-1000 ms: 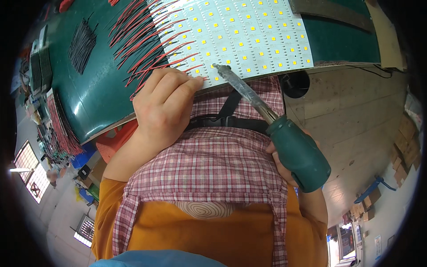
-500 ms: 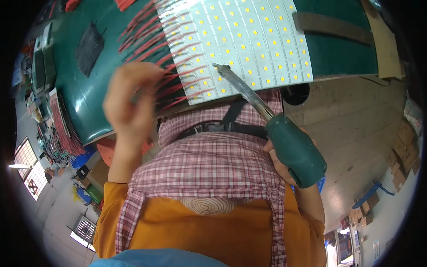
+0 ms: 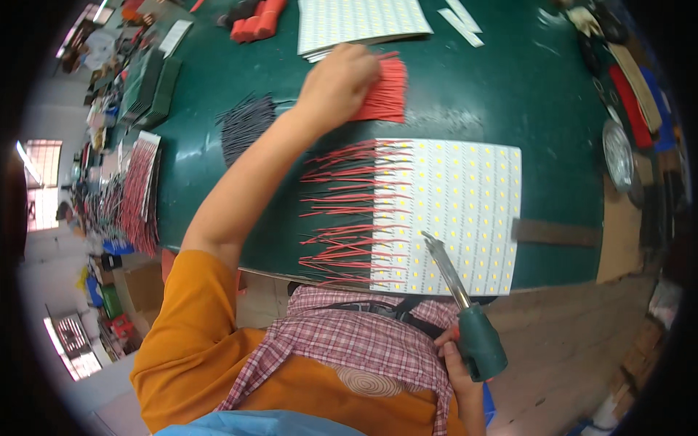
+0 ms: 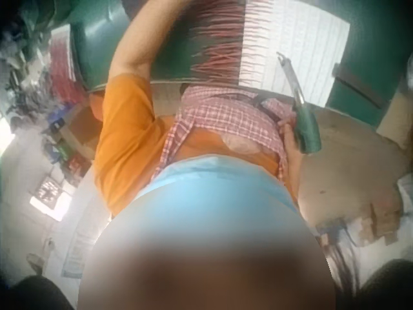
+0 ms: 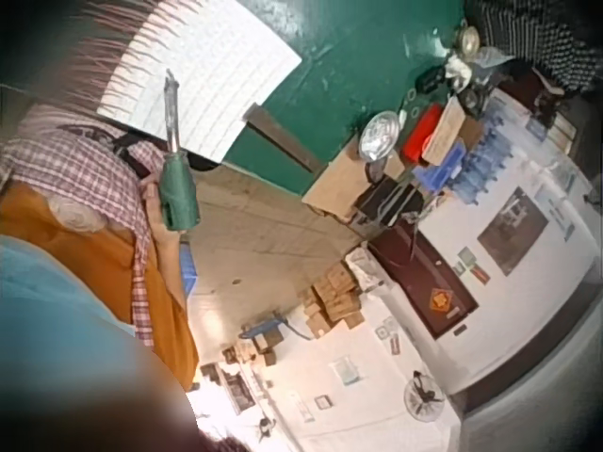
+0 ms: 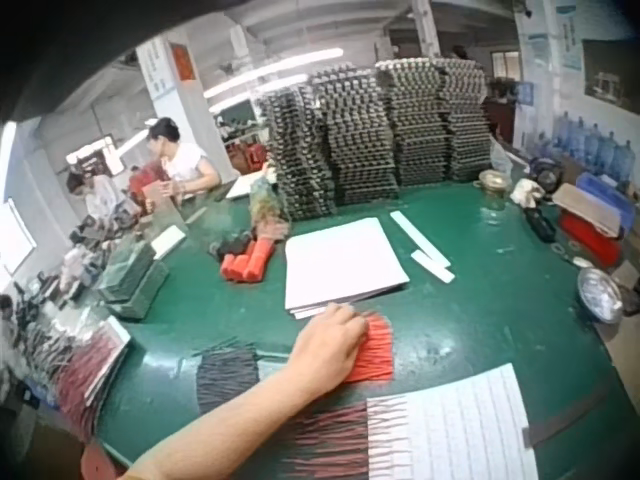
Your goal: Soldering red and black wires onto an LED light panel at a factory workbench.
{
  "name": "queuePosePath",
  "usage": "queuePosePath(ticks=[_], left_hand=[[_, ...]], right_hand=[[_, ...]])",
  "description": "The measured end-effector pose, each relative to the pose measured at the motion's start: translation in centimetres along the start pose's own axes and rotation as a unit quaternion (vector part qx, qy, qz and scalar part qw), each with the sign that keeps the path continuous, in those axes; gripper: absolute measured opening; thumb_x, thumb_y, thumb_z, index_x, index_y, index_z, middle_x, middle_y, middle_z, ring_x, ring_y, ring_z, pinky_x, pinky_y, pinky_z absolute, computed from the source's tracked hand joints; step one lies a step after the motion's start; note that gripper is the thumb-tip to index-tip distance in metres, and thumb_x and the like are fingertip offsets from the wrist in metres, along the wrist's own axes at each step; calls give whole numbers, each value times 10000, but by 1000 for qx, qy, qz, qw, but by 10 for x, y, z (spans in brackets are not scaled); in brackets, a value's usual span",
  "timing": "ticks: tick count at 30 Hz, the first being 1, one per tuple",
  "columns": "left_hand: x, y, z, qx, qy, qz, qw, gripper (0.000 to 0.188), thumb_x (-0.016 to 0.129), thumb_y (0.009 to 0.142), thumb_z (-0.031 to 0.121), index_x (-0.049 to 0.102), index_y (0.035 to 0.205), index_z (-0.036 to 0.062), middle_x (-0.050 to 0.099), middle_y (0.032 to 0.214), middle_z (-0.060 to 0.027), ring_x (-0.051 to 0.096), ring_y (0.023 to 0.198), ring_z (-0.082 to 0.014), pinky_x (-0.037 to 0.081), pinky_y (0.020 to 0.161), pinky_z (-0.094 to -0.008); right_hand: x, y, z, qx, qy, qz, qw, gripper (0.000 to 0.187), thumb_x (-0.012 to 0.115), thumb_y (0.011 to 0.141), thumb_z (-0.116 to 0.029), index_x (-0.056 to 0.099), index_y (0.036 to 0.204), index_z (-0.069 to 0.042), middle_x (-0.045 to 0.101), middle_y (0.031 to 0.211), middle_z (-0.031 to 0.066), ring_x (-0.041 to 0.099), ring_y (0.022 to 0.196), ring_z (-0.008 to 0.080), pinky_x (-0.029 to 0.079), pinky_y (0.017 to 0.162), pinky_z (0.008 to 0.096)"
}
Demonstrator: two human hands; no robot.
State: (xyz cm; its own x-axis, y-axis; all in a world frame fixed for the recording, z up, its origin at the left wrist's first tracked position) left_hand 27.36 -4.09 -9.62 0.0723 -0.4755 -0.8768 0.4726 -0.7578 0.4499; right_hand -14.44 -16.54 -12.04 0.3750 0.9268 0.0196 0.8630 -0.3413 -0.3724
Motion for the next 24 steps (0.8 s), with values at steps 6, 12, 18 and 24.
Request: queuePosePath(ticks=[6, 12, 18, 24], left_hand=[[-64, -48, -54, -150, 61, 35, 986, 171, 537, 880, 48, 671, 986, 32, 635, 1015, -110, 567, 996, -307, 466, 863, -378], [-89, -122, -99, -307, 49, -50, 949, 307, 505, 914, 95, 594, 1202, 38, 623, 1083, -138, 534, 1065, -341, 434, 936, -402], [-87, -115, -83, -323, 47, -90, 941, 229, 620, 852, 105, 669, 1067, 44, 626, 983, -113, 540, 1033, -296, 448, 895, -377], [-90, -109, -84, -284, 99, -85, 950, 113, 660, 816, 131, 729, 891, 83, 634, 886, -89, 574, 937, -281, 475, 824, -374]], right_hand=[[-7, 9, -6, -1, 36, 30, 999, 390, 583, 885, -88, 444, 1240, -4, 619, 815, 123, 531, 639, 122, 455, 596, 252], [-3, 23, -8, -1, 34, 18, 999, 381, 587, 885, -94, 452, 1230, -8, 614, 814, 118, 524, 633, 117, 452, 591, 251], [1, 21, -14, 0, 5, 6, 1000, 372, 587, 889, -100, 463, 1227, -11, 610, 818, 110, 520, 637, 111, 448, 597, 249], [2, 17, -14, -2, 5, 11, 1000, 373, 584, 895, -89, 463, 1239, -12, 612, 828, 106, 524, 651, 112, 451, 607, 251]])
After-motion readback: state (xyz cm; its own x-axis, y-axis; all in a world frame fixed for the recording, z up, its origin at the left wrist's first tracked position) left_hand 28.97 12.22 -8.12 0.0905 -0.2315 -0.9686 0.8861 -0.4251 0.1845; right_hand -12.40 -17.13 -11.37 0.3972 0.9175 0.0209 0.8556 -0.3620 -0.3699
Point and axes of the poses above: each hand's wrist, its own y-axis towards the middle knuckle, its own x-axis out of the palm, z = x × y, the point moved 3 cm from there along y, towards the middle knuckle
